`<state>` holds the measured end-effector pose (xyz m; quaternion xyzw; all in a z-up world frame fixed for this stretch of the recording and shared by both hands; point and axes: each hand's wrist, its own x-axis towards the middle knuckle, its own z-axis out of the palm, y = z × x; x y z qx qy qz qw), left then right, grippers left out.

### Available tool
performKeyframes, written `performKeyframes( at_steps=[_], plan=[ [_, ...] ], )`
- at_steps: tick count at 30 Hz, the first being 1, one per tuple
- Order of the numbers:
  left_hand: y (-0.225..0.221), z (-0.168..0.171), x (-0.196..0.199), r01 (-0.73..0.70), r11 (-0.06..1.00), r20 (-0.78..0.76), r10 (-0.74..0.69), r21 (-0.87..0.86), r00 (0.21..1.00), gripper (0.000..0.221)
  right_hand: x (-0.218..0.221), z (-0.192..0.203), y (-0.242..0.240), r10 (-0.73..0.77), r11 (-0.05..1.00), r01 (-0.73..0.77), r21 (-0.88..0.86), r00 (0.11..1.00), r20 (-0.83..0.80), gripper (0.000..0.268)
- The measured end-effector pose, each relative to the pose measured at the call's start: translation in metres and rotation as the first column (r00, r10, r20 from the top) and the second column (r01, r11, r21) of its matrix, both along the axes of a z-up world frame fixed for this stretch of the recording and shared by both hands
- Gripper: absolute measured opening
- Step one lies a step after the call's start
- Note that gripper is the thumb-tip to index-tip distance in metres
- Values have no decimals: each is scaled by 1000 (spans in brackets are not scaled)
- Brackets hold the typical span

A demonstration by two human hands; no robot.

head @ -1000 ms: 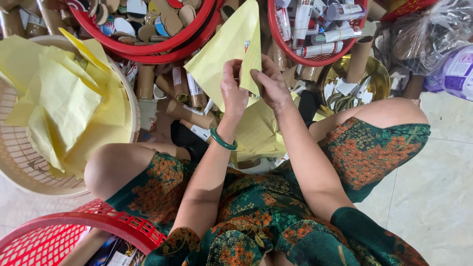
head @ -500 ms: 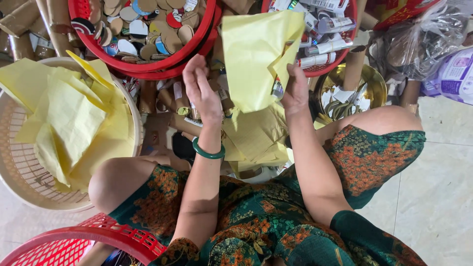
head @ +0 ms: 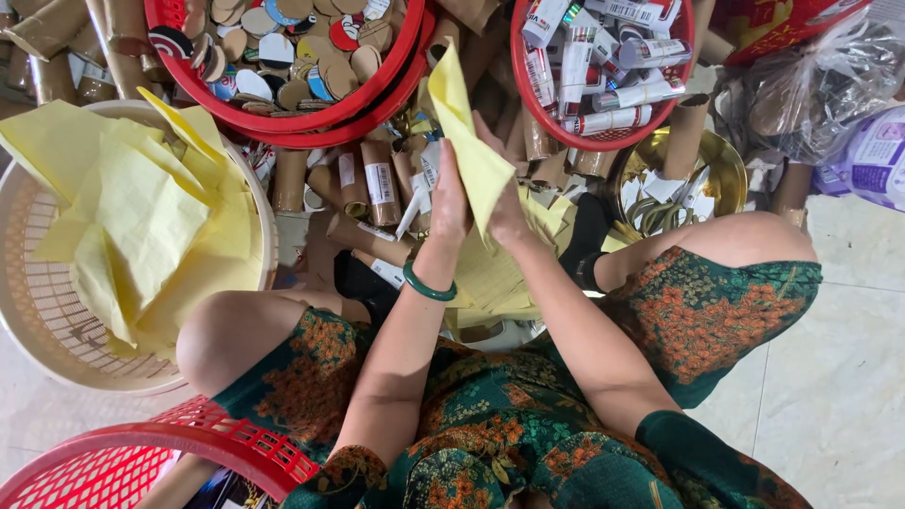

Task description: Wrapping small cylindrical products in yellow paper and placing them inside cardboard tubes.

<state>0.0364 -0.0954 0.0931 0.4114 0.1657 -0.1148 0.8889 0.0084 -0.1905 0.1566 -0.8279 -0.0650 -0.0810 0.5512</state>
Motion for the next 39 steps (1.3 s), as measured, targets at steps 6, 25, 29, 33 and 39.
performKeyframes(
  at_steps=[6, 25, 29, 33, 39],
  plan=[
    [8, -23, 6, -81, 989, -7, 80, -125, 997, 69, 5, 1, 1, 274, 789, -125, 601, 948, -163, 66],
    [1, 7, -5, -109, 985, 105, 123, -132, 987, 69, 11, -16, 1, 135, 779, 36, 626, 966, -223, 51],
    [2, 20, -2, -189, 981, 62, 185, 53, 981, 53, 14, -17, -2, 76, 811, 78, 580, 969, -237, 32],
    [15, 34, 3, -233, 971, -26, 232, -45, 972, 47, 20, -57, -28, 254, 592, 209, 778, 868, -426, 16],
    [15, 7, 6, -244, 953, 16, 251, -177, 968, 42, 16, 5, -24, 423, 784, -81, 615, 795, -435, 28]
  ],
)
